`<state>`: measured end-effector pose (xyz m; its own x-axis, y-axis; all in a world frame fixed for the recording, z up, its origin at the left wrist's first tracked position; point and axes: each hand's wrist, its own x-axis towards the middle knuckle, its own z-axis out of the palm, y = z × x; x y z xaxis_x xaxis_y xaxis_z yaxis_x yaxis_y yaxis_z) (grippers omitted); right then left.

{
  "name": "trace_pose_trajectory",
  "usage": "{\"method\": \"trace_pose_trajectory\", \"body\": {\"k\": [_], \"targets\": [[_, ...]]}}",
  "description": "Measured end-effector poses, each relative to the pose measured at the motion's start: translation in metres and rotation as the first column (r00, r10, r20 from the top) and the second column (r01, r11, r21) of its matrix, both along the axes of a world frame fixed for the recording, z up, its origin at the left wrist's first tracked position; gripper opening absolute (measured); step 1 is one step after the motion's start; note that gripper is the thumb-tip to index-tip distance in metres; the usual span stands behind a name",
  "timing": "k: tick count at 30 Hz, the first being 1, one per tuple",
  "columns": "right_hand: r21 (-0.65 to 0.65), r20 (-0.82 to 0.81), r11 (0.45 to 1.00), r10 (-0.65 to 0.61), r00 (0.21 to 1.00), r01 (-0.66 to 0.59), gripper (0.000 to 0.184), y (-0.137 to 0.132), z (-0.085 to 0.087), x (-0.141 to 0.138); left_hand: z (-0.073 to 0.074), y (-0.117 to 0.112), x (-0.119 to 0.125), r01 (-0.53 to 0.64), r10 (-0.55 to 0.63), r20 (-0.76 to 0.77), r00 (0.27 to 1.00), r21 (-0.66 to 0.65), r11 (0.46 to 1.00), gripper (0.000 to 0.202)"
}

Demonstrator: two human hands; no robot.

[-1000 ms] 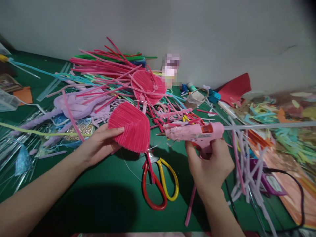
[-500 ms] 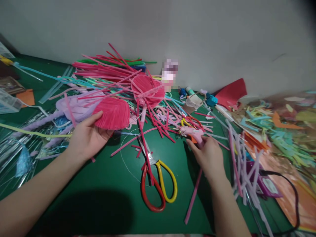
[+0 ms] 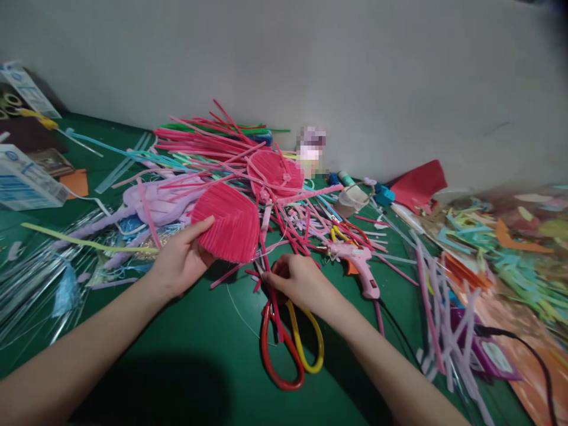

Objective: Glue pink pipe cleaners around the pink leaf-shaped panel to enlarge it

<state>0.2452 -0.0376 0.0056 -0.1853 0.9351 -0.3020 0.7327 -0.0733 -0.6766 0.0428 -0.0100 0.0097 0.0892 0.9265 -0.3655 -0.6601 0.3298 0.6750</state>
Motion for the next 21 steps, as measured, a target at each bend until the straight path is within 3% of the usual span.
{"method": "trace_pose_trajectory", "body": {"k": [3, 6, 8, 11, 13, 16, 18, 21], "targets": [[-0.101, -0.075, 0.995, 0.001, 0.997, -0.009, 0.013, 0.007, 0.005, 0.012, 0.0, 0.001, -0.003, -0.011, 0.011, -0.001, 1.0, 0.009, 1.0, 0.03], [-0.244, -0.221, 0.969, -0.025, 0.975, -0.03, 0.015, -0.007, 0.018, 0.03, 0.001, 0.003, -0.007, -0.045, 0.045, 0.006, 0.999, 0.019, 0.999, 0.027], [-0.395, -0.416, 0.916, -0.109, 0.903, -0.072, 0.021, -0.026, 0.03, 0.044, 0.002, 0.004, -0.009, -0.084, 0.084, 0.024, 0.996, 0.011, 0.996, 0.023], [-0.52, -0.544, 0.834, -0.155, 0.825, -0.187, 0.028, -0.054, 0.053, 0.063, 0.001, 0.004, -0.01, -0.12, 0.12, 0.027, 0.992, -0.002, 0.993, 0.021], [-0.452, -0.603, 0.878, -0.173, 0.779, -0.155, 0.025, -0.063, 0.066, 0.07, 0.0, 0.002, -0.007, -0.094, 0.094, 0.019, 0.995, -0.008, 0.996, 0.021], [-0.153, -0.645, 0.988, -0.124, 0.754, 0.032, 0.018, -0.055, 0.078, 0.063, -0.002, -0.003, -0.001, 0.013, -0.013, 0.028, 1.0, -0.003, 1.0, 0.023], [0.006, -0.65, 0.984, -0.132, 0.748, 0.179, 0.016, -0.039, 0.079, 0.049, -0.004, -0.008, 0.004, 0.113, -0.114, 0.039, 0.993, 0.024, 0.993, 0.033], [0.033, -0.695, 0.978, -0.127, 0.708, 0.208, 0.02, -0.01, 0.072, 0.024, -0.007, -0.015, 0.01, 0.209, -0.211, 0.04, 0.977, 0.061, 0.976, 0.046]]}}
